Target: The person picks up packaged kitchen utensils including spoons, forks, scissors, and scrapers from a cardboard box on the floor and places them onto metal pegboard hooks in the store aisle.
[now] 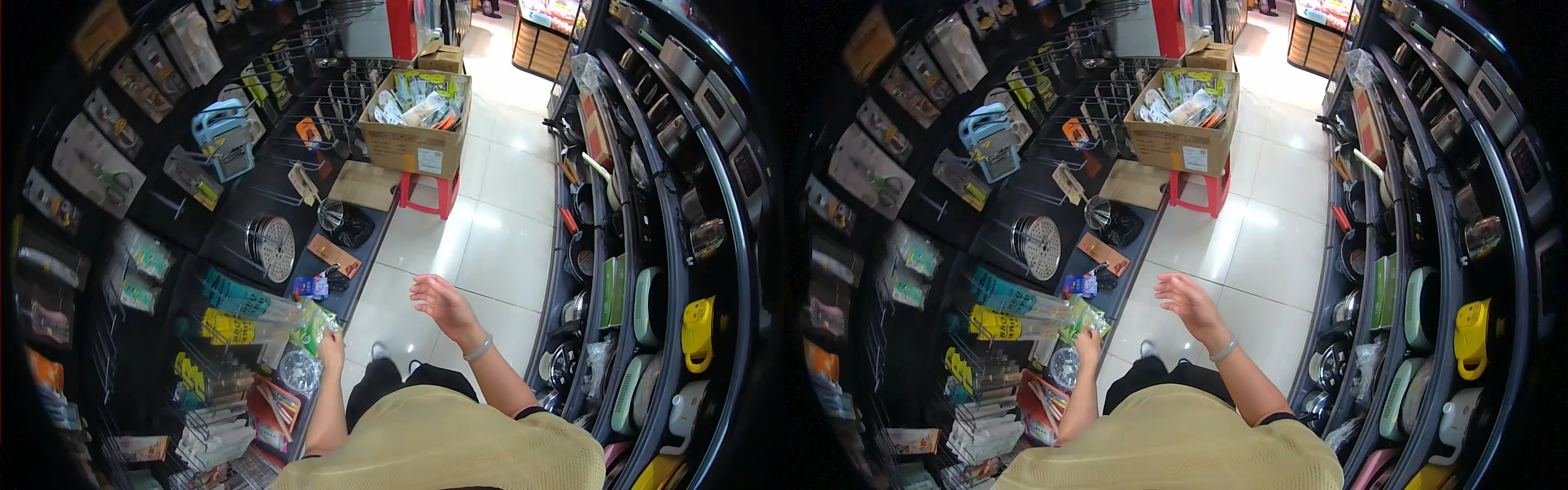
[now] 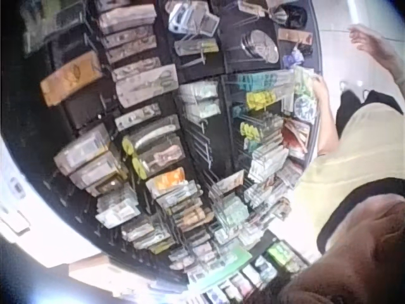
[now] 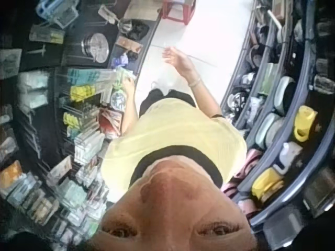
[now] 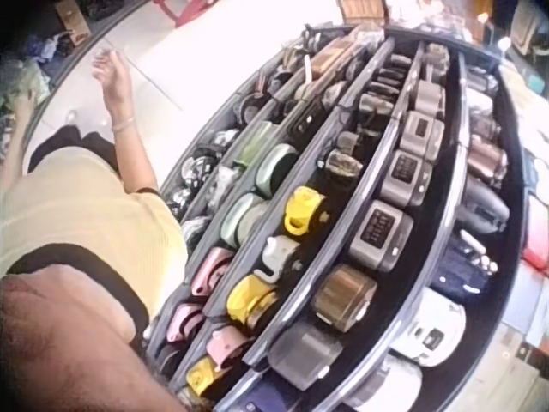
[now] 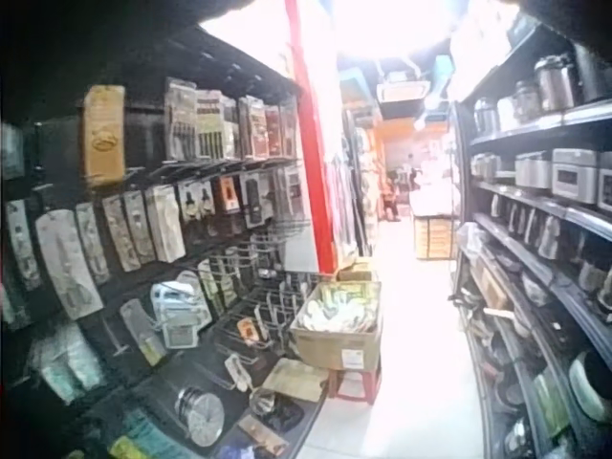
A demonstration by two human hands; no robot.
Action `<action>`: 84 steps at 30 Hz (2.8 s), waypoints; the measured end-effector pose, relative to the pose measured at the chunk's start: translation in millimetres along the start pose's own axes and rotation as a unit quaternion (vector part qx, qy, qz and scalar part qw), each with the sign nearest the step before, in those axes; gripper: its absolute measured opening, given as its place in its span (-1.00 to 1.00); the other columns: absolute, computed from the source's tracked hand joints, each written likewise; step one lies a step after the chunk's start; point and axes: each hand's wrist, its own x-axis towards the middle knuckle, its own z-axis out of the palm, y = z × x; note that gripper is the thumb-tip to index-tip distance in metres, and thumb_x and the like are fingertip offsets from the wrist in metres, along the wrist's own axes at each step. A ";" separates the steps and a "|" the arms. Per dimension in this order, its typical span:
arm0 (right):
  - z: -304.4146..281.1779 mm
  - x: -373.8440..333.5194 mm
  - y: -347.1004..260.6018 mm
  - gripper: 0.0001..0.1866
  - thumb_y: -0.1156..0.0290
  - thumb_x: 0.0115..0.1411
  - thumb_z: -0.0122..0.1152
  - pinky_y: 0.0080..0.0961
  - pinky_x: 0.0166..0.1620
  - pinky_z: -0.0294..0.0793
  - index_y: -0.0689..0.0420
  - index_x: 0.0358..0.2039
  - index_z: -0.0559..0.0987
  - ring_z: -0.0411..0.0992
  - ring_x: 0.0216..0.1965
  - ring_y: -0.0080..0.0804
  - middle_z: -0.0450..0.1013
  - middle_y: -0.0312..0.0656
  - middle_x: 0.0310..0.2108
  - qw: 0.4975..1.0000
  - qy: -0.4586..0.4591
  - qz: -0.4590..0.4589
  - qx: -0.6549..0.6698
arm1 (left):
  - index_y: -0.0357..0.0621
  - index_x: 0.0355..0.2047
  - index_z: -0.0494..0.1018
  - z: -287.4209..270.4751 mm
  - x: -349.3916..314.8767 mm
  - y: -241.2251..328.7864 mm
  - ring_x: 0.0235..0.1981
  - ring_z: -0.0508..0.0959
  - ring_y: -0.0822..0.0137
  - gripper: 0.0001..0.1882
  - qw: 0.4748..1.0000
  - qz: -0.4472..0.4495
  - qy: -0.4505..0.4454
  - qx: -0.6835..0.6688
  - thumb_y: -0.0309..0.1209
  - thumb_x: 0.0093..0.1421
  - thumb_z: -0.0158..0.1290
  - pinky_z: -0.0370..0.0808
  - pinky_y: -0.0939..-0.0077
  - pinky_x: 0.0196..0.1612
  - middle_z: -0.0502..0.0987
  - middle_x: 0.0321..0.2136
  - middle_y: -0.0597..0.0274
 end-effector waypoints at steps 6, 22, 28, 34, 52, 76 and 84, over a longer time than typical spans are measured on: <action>-37.9 30.1 -21.3 -0.70 0.23 0.24 -0.05 -0.56 -0.14 0.36 0.16 -0.13 0.42 0.38 -0.21 -0.52 0.43 -0.25 -0.27 0.996 0.085 -0.020 0.027 | -0.18 -0.39 0.56 64.4 9.4 -111.9 -0.34 0.58 0.03 -0.77 0.866 -0.075 -0.361 0.338 -0.35 -0.06 0.07 0.51 0.21 -0.27 0.55 -0.37 -0.05; -95.3 267.7 -237.9 -0.77 0.32 0.23 -0.08 -0.65 -0.39 0.29 0.17 -0.49 0.41 0.25 -0.54 -0.60 0.27 -0.37 -0.62 0.956 0.161 -0.212 -0.119 | -0.23 -0.56 0.45 234.3 277.9 104.6 -0.69 0.51 0.28 -0.81 0.931 -0.107 -0.306 -0.169 -0.35 0.02 -0.04 0.42 0.42 -0.59 0.51 -0.65 0.10; -125.3 363.7 -308.7 -0.76 0.25 0.24 -0.04 -0.65 -0.34 0.33 0.16 -0.37 0.43 0.31 -0.46 -0.61 0.34 -0.34 -0.51 0.965 0.162 -0.171 -0.115 | -0.19 -0.42 0.43 238.1 311.3 153.4 -0.66 0.51 0.41 -0.83 0.910 -0.188 -0.307 -0.204 -0.35 0.06 -0.05 0.39 0.54 -0.62 0.52 -0.60 0.18; -199.9 513.9 -357.9 -0.64 0.17 0.18 0.07 -0.53 -0.20 0.36 0.12 -0.10 0.40 0.34 -0.25 -0.54 0.33 -0.28 -0.21 0.947 0.191 -0.075 -0.248 | -0.18 -0.29 0.37 224.7 301.3 83.0 -0.55 0.54 0.22 -0.78 0.820 -0.448 -0.187 -0.303 -0.33 0.08 -0.04 0.44 0.40 -0.55 0.51 -0.46 0.07; -460.3 821.2 -321.8 -0.64 0.32 0.04 0.00 -0.28 0.01 0.36 0.27 -0.21 0.55 0.23 0.08 -0.06 -0.01 -0.03 0.22 0.743 0.214 0.114 -0.624 | -0.21 -0.33 0.43 221.0 261.7 205.5 -0.52 0.55 0.31 -0.81 0.857 -0.473 -0.086 -0.185 -0.37 0.11 -0.02 0.46 0.45 -0.55 0.53 -0.50 0.13; -159.8 635.2 -448.1 -0.57 0.38 0.14 0.02 -0.63 -0.51 0.11 0.26 -0.84 0.33 0.19 -0.58 -0.57 0.30 -0.26 -0.64 0.896 -0.133 -0.280 -0.317 | -0.15 0.12 0.11 206.6 434.1 449.4 0.05 0.31 0.18 -0.21 0.959 0.062 -0.083 -0.262 -0.31 -0.07 0.26 0.32 0.32 0.00 0.28 0.01 0.00; -62.9 577.5 -407.3 -0.56 0.32 0.09 0.02 -0.60 -0.46 0.22 0.28 -0.85 0.36 0.29 -0.53 -0.50 0.37 -0.15 -0.59 0.841 -0.379 -0.250 -0.295 | -0.21 0.24 -0.28 156.3 414.7 517.2 0.15 0.15 -0.04 0.31 0.953 0.243 0.014 -0.179 -0.20 -0.36 0.40 -0.01 0.06 0.15 0.15 0.11 -0.13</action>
